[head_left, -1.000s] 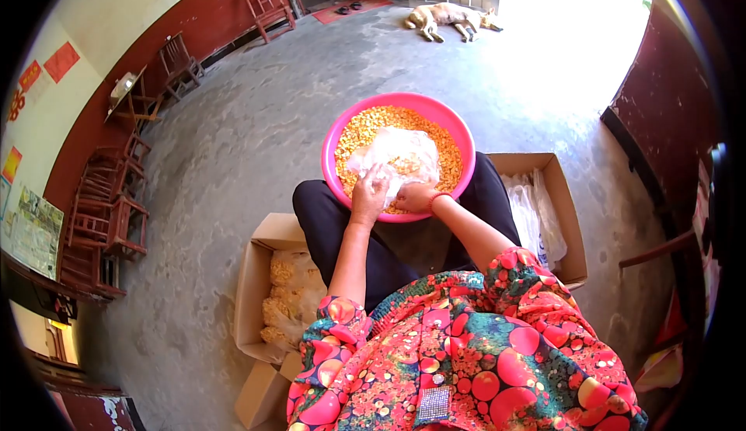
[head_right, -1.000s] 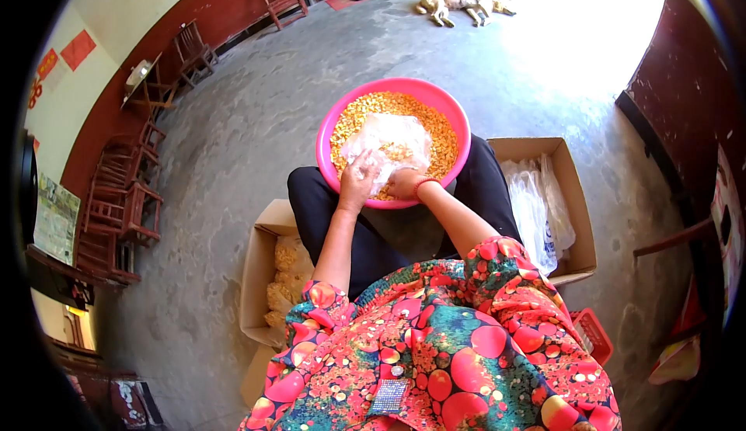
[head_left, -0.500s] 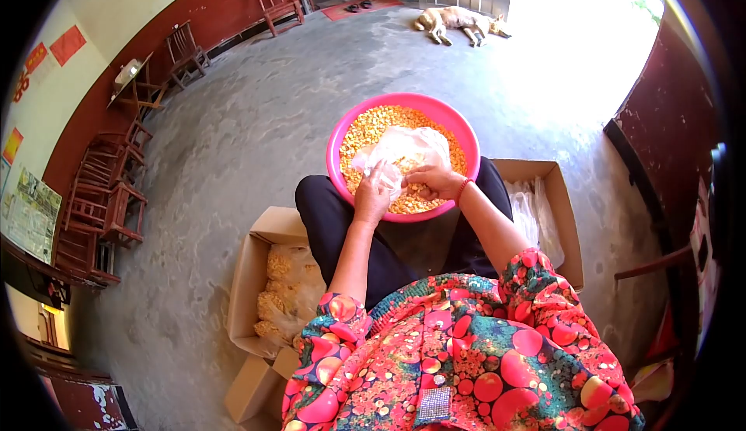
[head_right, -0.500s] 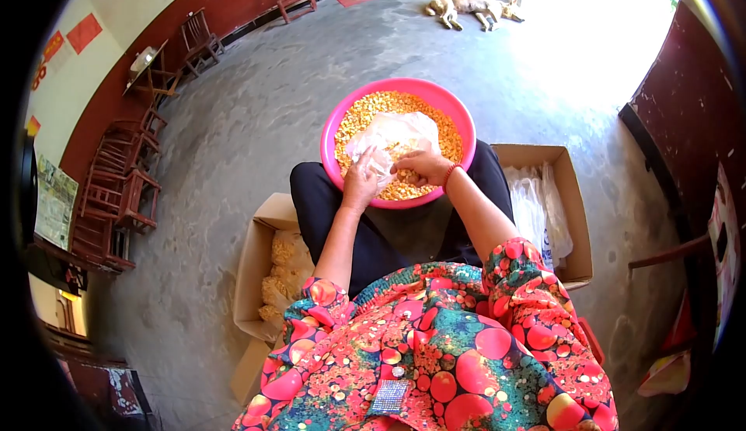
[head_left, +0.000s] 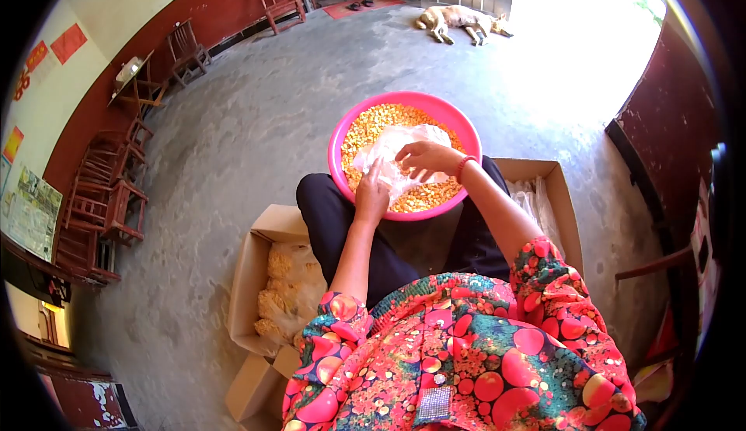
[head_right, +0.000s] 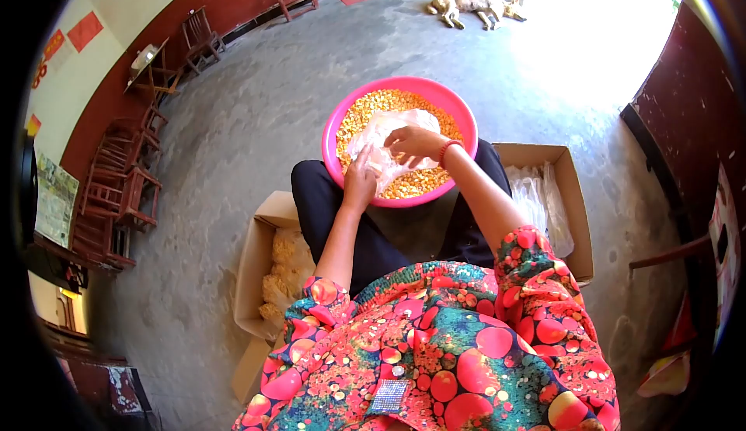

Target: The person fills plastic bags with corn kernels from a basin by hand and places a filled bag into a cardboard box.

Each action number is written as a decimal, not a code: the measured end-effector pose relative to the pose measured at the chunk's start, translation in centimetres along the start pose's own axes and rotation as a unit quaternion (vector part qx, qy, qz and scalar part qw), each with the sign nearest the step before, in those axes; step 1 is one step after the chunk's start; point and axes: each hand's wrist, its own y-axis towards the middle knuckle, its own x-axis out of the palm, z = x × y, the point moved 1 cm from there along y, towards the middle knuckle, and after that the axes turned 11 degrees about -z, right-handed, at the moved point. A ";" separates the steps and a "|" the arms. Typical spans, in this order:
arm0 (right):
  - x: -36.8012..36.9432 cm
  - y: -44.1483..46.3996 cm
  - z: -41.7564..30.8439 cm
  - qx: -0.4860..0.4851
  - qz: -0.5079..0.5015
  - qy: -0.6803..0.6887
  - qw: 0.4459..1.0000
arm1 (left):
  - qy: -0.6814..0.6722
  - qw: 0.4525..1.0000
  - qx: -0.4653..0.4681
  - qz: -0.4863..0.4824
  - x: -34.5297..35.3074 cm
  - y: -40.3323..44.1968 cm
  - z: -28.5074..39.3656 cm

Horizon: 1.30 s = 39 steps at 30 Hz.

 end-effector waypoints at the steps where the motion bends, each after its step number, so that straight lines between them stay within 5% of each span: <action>1: 0.3 -1.5 -1.3 0.029 -0.012 -0.033 0.999 | -0.038 0.999 -0.001 0.016 0.5 0.2 -0.8; 5: -2.0 -3.2 0.0 0.159 -0.042 -0.112 0.980 | -0.121 0.991 -0.009 0.048 0.6 0.3 -1.1; 9: -3.3 -2.5 2.6 0.124 0.096 -0.258 0.953 | -0.152 0.988 -0.027 0.019 0.2 0.1 -0.2; 11: -4.0 -0.6 5.5 0.007 0.170 -0.417 0.893 | -0.118 0.993 0.006 0.021 0.6 0.3 -1.0; 13: -3.8 -0.4 6.2 0.072 0.146 -0.352 0.922 | -0.115 0.993 0.011 0.015 0.6 0.4 -0.8; 21: -2.9 4.3 14.1 0.120 0.239 -0.435 0.860 | -0.029 0.999 0.001 -0.029 -0.1 0.0 1.2; 24: -1.1 1.2 9.8 0.163 0.295 -0.382 0.860 | -0.064 0.995 -0.034 -0.065 -0.1 0.0 1.0; 25: -2.1 2.4 11.3 0.163 0.294 -0.383 0.861 | -0.064 0.995 -0.034 -0.064 -0.1 0.0 0.6; 27: -4.2 4.9 13.3 0.121 0.052 -0.657 0.742 | -0.027 0.999 0.003 -0.031 0.1 0.0 0.2; 28: -3.6 1.8 10.2 0.064 0.199 -0.401 0.892 | -0.030 0.999 0.002 -0.030 0.1 0.1 0.4; 32: -3.2 -1.1 7.3 -0.051 0.388 -0.296 0.871 | -0.060 0.996 -0.038 -0.045 -0.8 -0.1 2.2; 37: -3.5 -1.7 7.0 -0.120 0.409 -0.306 0.851 | -0.052 0.995 -0.062 -0.058 -0.2 -0.1 1.0; 39: -3.8 -1.6 7.6 -0.128 0.323 -0.134 0.928 | 0.022 0.999 0.026 0.000 0.4 0.0 0.1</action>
